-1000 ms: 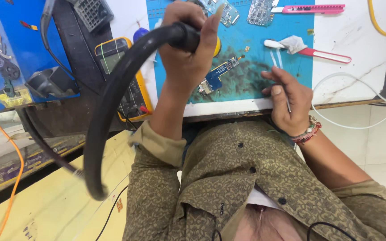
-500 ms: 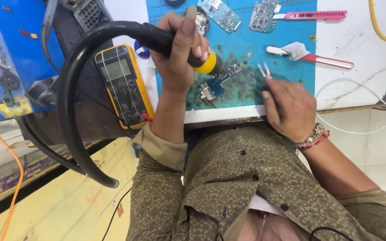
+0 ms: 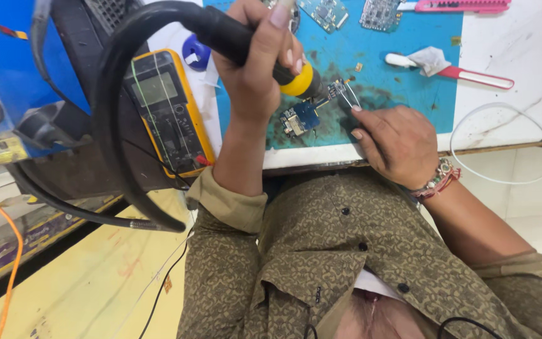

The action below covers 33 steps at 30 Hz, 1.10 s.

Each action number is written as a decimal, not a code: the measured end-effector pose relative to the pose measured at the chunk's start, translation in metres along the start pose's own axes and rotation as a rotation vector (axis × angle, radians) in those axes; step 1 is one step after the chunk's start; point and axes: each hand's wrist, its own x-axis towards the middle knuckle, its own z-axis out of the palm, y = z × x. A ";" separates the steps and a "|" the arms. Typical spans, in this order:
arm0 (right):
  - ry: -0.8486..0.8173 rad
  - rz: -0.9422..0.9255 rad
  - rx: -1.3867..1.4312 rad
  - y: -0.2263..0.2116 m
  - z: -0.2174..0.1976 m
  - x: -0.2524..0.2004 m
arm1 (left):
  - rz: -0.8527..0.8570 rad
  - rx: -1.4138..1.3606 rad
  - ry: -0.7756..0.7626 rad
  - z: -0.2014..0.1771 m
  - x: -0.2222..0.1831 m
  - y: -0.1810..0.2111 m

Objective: The person cleans a circuit board with a cloth and applies heat using a soldering iron or heat tool. They then manipulate components with tweezers and solder connections on the board.

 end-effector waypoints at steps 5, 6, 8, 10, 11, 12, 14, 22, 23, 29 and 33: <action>-0.038 -0.001 -0.007 0.001 0.001 0.001 | 0.037 -0.022 -0.021 -0.004 -0.005 0.001; -0.044 -0.002 -0.008 0.002 0.001 0.001 | 0.042 -0.021 -0.020 -0.004 -0.005 0.001; -0.064 0.001 -0.019 0.003 0.001 0.000 | 0.044 -0.021 -0.007 -0.004 -0.006 0.000; -0.081 0.000 -0.021 0.003 0.002 -0.003 | 0.029 -0.020 0.020 -0.005 -0.010 0.000; -0.081 -0.007 -0.022 0.004 0.002 -0.003 | 0.026 -0.020 0.030 -0.006 -0.011 0.001; -0.082 -0.014 -0.022 0.004 0.002 -0.003 | 0.023 -0.021 0.037 -0.007 -0.012 0.001; -0.082 -0.015 -0.027 0.004 0.003 -0.003 | 0.016 -0.034 0.045 -0.008 -0.012 0.000; -0.099 -0.024 -0.067 0.003 0.004 -0.002 | 0.073 -0.029 0.001 -0.019 -0.012 -0.011; -0.100 -0.021 -0.077 0.003 0.004 -0.002 | 0.074 -0.026 0.008 -0.019 -0.012 -0.012; -0.086 -0.026 -0.090 0.002 0.005 -0.002 | 0.056 -0.060 0.023 -0.022 -0.012 -0.015; -0.076 -0.026 -0.097 0.002 0.006 -0.003 | 0.060 -0.065 0.013 -0.024 -0.013 -0.016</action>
